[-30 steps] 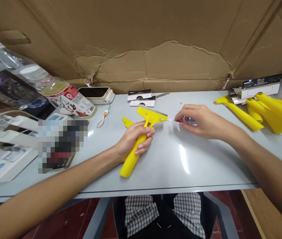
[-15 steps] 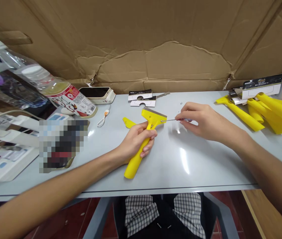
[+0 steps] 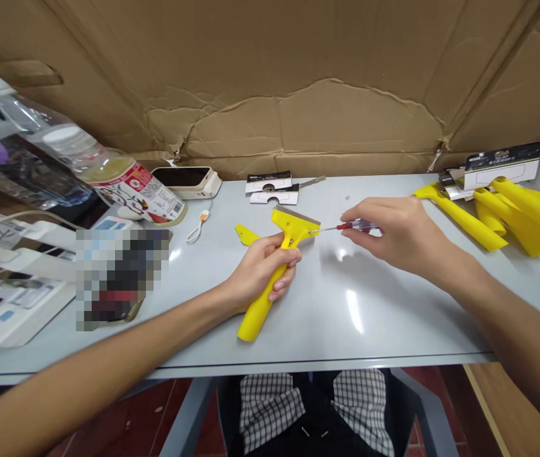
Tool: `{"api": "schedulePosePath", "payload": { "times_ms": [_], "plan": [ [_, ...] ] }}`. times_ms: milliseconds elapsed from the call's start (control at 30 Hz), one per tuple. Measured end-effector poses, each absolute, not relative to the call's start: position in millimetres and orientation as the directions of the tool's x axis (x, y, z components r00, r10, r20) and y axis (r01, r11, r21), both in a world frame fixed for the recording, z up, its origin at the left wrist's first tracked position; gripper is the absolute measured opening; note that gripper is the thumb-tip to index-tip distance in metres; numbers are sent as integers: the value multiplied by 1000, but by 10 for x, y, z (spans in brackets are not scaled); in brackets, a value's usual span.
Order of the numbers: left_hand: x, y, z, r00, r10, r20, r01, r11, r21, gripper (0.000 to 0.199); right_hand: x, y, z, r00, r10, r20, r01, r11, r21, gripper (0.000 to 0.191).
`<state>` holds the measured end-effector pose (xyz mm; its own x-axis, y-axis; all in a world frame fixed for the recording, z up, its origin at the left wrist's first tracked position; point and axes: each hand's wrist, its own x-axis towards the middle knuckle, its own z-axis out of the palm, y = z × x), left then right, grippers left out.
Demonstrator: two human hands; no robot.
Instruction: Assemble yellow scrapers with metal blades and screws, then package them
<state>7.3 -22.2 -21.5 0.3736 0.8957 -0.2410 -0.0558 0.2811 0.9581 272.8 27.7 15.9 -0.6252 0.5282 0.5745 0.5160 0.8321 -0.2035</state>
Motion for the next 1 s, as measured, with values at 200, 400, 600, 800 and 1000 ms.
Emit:
{"api": "schedulePosePath", "payload": {
  "times_ms": [200, 400, 600, 800, 1000],
  "plan": [
    [67, -211, -236, 380, 893, -243, -77, 292, 953, 24, 2723, 257, 171, -630, 519, 578, 466, 848, -252, 8],
    [43, -182, -270, 382, 893, -236, -120, 302, 946, 25, 2752, 223, 212, -679, 522, 517, 428, 853, -300, 36],
    [30, -162, -270, 374, 889, -263, -143, 336, 931, 24, 2743, 216, 252, -616, 565, 550, 439, 825, -355, 20],
    [27, -147, -267, 400, 879, -260, -151, 343, 927, 26, 2713, 207, 250, -564, 565, 602, 451, 822, -348, 12],
    [31, -147, -257, 405, 877, -261, -151, 345, 926, 26, 2685, 242, 175, -595, 482, 643, 428, 867, -255, 14]
  ]
}}
